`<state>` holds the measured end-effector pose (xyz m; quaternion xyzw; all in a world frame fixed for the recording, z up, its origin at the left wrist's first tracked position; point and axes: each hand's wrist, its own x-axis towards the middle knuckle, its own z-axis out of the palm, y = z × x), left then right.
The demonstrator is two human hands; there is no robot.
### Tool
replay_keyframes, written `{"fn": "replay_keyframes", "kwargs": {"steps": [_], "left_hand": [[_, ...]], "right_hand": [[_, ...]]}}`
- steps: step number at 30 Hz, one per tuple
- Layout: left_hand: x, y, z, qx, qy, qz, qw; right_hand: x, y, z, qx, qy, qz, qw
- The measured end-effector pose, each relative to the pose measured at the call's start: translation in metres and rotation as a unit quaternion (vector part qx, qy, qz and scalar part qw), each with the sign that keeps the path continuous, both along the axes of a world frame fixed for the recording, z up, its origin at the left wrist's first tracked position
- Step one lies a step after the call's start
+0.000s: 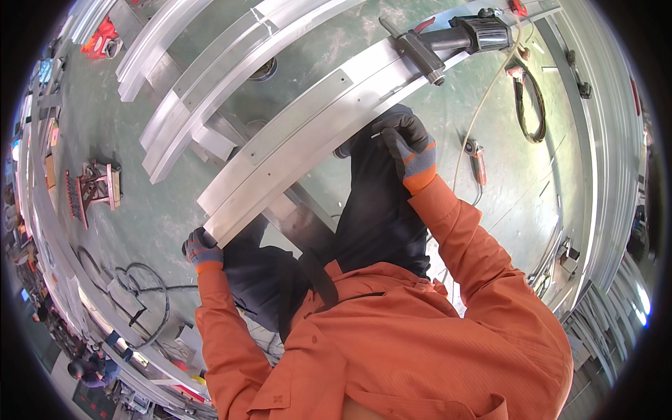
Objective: The person aligns metal frame components on a workbench and uses a pneumatic rivet gun to fasten them together. They repeatedly position the pieces, insert fasteners, and operate the tool to secure the joints.
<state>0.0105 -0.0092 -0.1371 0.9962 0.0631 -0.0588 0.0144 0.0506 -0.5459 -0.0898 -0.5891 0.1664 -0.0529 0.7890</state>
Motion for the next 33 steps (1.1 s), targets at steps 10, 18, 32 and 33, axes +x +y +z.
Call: {"fn": "replay_keyframes", "kwargs": {"steps": [10,18,32,33], "left_hand": [[0.010,-0.004,0.009,0.034,0.063,-0.007,0.997],[0.006,-0.001,0.003,0.011,0.016,-0.004,1.000],[0.006,-0.001,0.001,0.033,0.058,-0.004,0.998],[0.007,-0.003,0.002,0.023,0.040,-0.003,0.999]], "right_hand": [[0.000,-0.002,0.000,-0.022,0.004,0.003,1.000],[0.000,-0.001,0.000,-0.031,0.002,0.002,1.000],[0.045,-0.002,0.015,-0.345,0.047,-0.014,0.937],[0.051,-0.003,0.013,-0.349,0.047,-0.011,0.936]]}}
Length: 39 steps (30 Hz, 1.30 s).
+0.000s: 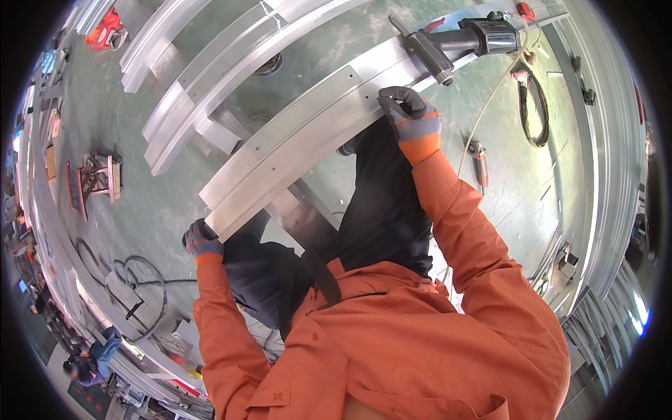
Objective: The person aligns metal frame components on a workbench and uses a pneumatic rivet gun to fasten them together. They repeatedly position the pieces, insert fasteners, and operate the tool to secure the joints.
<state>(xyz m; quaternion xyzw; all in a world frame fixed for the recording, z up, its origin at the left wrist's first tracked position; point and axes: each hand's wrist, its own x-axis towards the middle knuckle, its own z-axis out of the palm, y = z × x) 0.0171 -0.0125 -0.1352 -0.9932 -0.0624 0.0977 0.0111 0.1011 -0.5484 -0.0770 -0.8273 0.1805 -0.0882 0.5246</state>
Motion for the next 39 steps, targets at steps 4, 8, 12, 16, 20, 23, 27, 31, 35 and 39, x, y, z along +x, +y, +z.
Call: {"fn": "replay_keyframes", "kwargs": {"steps": [4,8,12,16,20,23,27,31,35,39], "left_hand": [[0.000,0.002,-0.003,-0.016,-0.032,0.000,0.999],[0.003,-0.002,-0.004,-0.032,-0.030,0.010,0.999],[0.001,0.001,-0.007,-0.006,-0.026,0.014,1.000],[-0.008,0.010,-0.016,0.036,-0.016,0.020,0.999],[0.003,-0.005,0.009,-0.004,0.053,0.044,0.998],[0.013,-0.015,0.018,0.008,0.103,0.073,0.992],[0.014,-0.022,0.023,0.007,0.101,0.077,0.992],[0.009,-0.014,0.017,-0.009,0.104,0.079,0.991],[0.007,-0.022,0.028,0.000,0.087,0.089,0.992],[0.028,-0.035,0.030,0.015,0.109,0.062,0.992]], "right_hand": [[0.017,0.001,0.004,-0.014,0.017,0.036,0.999],[0.023,-0.003,-0.008,-0.025,-0.004,0.073,0.997],[0.029,-0.007,0.000,-0.220,0.022,0.148,0.964],[0.046,-0.014,-0.005,-0.348,0.066,0.229,0.907],[0.059,-0.052,0.037,-0.263,-0.026,0.233,0.936],[0.095,-0.129,0.051,-0.509,-0.001,0.200,0.837],[0.118,-0.178,0.046,-0.590,0.190,0.290,0.729],[0.146,-0.164,0.035,-0.604,0.242,0.324,0.687],[0.164,-0.159,0.028,-0.635,0.266,0.330,0.646],[0.159,-0.240,0.010,-0.421,0.224,0.255,0.841]]}}
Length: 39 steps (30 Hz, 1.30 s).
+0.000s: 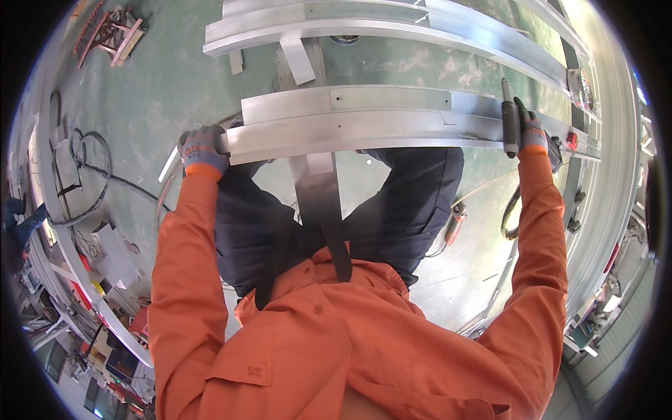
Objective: The person aligns metal frame components on a workbench and uses a pneumatic rivet gun to fasten them together. They repeatedly position the pieces, insert fasteners, and operate the tool to secure the joints.
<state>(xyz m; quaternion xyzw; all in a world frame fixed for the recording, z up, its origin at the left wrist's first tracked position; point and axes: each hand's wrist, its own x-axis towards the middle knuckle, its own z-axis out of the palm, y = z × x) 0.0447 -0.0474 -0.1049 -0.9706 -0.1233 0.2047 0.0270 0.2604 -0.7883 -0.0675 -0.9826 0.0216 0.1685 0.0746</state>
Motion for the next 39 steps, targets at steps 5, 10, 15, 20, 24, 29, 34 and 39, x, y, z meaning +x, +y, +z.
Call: {"fn": "replay_keyframes", "kwargs": {"steps": [5,10,15,20,24,29,34,39], "left_hand": [[-0.014,0.024,-0.015,0.022,0.021,0.028,0.999],[-0.008,0.013,-0.006,-0.022,0.015,0.049,0.998],[-0.014,0.020,-0.019,-0.011,-0.005,0.046,0.999],[-0.013,0.022,-0.023,0.012,0.018,0.056,0.998],[-0.009,0.013,-0.009,0.001,0.025,0.046,0.999],[-0.013,0.017,-0.016,0.014,0.015,0.054,0.998],[-0.015,0.018,-0.016,-0.002,0.000,0.050,0.999],[-0.017,0.020,-0.021,-0.013,-0.011,0.045,0.999]], "right_hand": [[-0.027,0.059,0.071,0.320,-0.077,-0.036,0.944],[-0.100,0.151,0.137,0.439,0.017,-0.029,0.898],[-0.120,0.209,0.141,0.429,0.136,-0.191,0.873],[-0.126,0.207,0.125,0.456,0.084,-0.166,0.870],[-0.125,0.206,0.119,0.454,0.099,-0.174,0.868],[-0.120,0.198,0.113,0.441,0.134,-0.194,0.866],[-0.120,0.193,0.107,0.460,0.100,-0.156,0.868],[-0.118,0.184,0.097,0.444,0.101,-0.143,0.879]]}}
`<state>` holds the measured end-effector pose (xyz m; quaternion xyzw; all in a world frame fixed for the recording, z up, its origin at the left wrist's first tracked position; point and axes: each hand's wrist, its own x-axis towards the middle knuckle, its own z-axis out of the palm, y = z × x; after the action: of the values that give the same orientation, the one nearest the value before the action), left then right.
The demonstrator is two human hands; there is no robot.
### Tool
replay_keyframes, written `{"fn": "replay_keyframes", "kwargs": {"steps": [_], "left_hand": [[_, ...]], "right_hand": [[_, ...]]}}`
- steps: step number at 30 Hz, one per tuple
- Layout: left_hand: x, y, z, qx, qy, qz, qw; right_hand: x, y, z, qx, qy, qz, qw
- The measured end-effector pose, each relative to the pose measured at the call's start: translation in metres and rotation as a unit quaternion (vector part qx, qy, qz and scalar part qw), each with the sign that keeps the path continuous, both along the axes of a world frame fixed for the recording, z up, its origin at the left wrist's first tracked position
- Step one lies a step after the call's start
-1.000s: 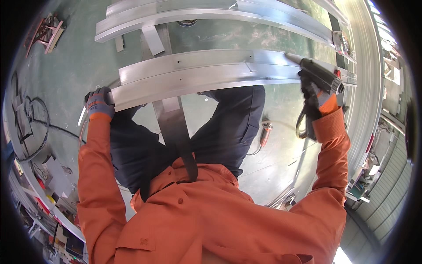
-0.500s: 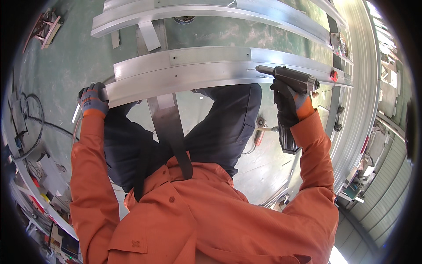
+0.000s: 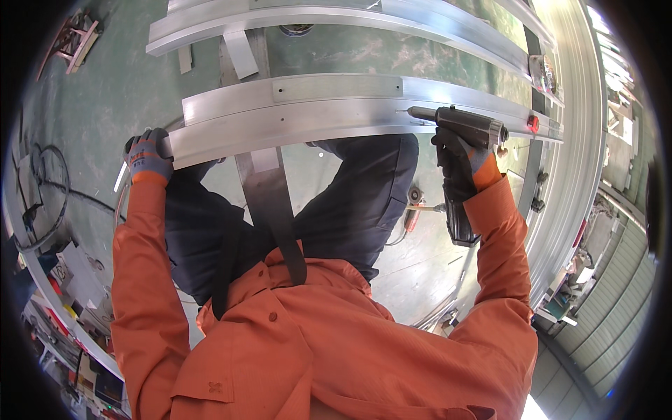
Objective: The person aligns metal frame components on a workbench and uses a pneumatic rivet gun to fasten them together. They repeatedly position the pieces, insert fasteners, and operate the tool to secure the joints.
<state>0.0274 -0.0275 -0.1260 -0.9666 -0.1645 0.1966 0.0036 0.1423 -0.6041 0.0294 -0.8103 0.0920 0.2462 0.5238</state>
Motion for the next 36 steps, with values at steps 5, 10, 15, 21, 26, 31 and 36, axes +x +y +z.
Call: {"fn": "replay_keyframes", "kwargs": {"steps": [5,10,15,21,26,31,36], "left_hand": [[-0.001,0.004,-0.004,0.021,0.007,-0.013,1.000],[-0.003,0.007,-0.008,0.006,-0.004,-0.007,1.000],[0.001,0.005,-0.008,0.030,0.044,0.017,0.998],[0.002,0.008,-0.004,0.000,0.034,-0.025,0.999],[0.004,-0.007,0.010,0.049,0.070,0.003,0.996],[0.009,-0.007,0.015,0.054,0.095,-0.003,0.994],[0.015,-0.011,0.022,0.037,0.114,0.007,0.993]], "right_hand": [[0.000,0.006,0.004,0.001,0.070,-0.035,0.997],[0.003,0.021,0.020,-0.002,0.079,-0.015,0.997],[0.009,0.027,0.022,-0.075,0.106,-0.016,0.991],[0.009,0.035,0.003,-0.103,0.100,0.018,0.989],[0.018,0.036,0.005,-0.149,0.161,-0.011,0.976],[0.016,0.014,-0.013,0.059,0.094,-0.011,0.994],[0.012,-0.005,-0.018,0.016,0.083,0.098,0.992]]}}
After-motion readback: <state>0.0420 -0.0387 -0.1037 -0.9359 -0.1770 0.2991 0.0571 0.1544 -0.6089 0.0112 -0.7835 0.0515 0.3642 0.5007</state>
